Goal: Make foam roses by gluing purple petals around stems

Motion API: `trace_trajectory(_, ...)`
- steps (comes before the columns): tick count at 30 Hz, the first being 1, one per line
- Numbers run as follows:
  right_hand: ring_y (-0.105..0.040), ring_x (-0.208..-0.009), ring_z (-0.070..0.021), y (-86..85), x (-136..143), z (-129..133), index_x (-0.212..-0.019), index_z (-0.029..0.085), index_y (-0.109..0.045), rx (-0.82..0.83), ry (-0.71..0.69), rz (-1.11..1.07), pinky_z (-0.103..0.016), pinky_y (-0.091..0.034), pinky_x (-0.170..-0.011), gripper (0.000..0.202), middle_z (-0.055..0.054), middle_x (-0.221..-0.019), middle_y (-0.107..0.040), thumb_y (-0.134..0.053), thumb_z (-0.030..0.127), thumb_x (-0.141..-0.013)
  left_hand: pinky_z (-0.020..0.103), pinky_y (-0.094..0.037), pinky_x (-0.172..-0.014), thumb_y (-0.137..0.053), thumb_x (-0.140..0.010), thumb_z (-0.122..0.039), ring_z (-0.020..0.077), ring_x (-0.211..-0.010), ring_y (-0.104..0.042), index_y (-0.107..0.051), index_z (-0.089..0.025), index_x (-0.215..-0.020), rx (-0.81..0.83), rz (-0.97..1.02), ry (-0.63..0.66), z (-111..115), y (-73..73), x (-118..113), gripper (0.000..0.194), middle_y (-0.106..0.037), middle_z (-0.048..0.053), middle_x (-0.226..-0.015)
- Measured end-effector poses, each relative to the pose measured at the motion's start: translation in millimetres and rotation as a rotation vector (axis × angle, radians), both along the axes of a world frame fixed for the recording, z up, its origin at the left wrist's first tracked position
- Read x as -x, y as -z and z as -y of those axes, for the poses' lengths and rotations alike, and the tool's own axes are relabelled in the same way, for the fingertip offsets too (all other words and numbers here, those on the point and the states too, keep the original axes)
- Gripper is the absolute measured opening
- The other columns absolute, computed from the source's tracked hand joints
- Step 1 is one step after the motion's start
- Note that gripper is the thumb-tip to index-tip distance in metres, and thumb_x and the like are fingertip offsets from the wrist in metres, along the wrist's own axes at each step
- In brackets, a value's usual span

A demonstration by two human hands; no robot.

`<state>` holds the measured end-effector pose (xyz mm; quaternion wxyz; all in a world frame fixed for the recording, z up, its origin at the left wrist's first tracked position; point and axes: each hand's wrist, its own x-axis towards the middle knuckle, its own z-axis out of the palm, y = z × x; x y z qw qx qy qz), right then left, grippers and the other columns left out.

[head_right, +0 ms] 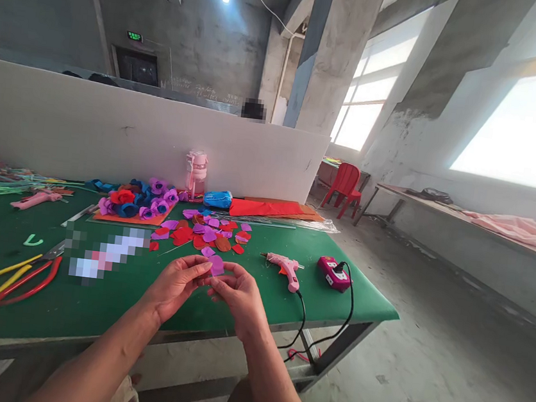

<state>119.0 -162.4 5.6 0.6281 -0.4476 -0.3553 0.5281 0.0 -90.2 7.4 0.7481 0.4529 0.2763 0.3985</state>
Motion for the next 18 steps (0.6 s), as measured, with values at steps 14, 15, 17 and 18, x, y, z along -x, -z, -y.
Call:
trace_trajectory(14,-0.045,-0.050,-0.0052,10.6,17,-9,-0.073,0.016,-0.062,0.012,0.147,-0.081,-0.016,-0.035,-0.042,0.022,0.003,-0.062,-0.054,-0.075,0.030,-0.062,0.021,-0.034,-0.057,-0.074,-0.057,-0.028,0.0062,-0.054,-0.042,-0.064,-0.014,-0.065,-0.060,-0.019,-0.139,0,0.7,-1,0.019,-0.055,-0.003,-0.058)
trace_trajectory(15,-0.045,-0.050,-0.0052,11.8,17,-10,-0.072,0.016,-0.061,0.007,0.159,-0.075,-0.016,-0.034,-0.041,0.021,0.003,-0.062,-0.054,-0.074,0.030,-0.062,0.021,-0.034,-0.056,-0.074,-0.057,-0.028,0.0062,-0.054,-0.042,-0.063,-0.014,-0.065,-0.063,-0.020,-0.147,0,0.8,-1,0.019,-0.054,-0.004,-0.057)
trace_trajectory(17,-0.045,-0.050,-0.0053,13.9,19,-10,-0.072,0.016,-0.061,-0.002,0.174,-0.066,-0.016,-0.033,-0.040,0.021,0.003,-0.064,-0.054,-0.073,0.030,-0.064,0.022,-0.034,-0.056,-0.073,-0.058,-0.028,0.0065,-0.054,-0.042,-0.062,-0.014,-0.065,-0.067,-0.018,-0.155,0,1.0,-1,0.019,-0.053,-0.004,-0.057)
trace_trajectory(18,-0.046,-0.050,-0.0053,14.7,19,-10,-0.072,0.016,-0.061,-0.009,0.178,-0.063,-0.016,-0.032,-0.039,0.020,0.003,-0.065,-0.054,-0.073,0.030,-0.064,0.022,-0.035,-0.056,-0.073,-0.058,-0.028,0.0068,-0.054,-0.043,-0.062,-0.014,-0.066,-0.065,-0.016,-0.151,0,1.1,-1,0.019,-0.054,-0.003,-0.059)
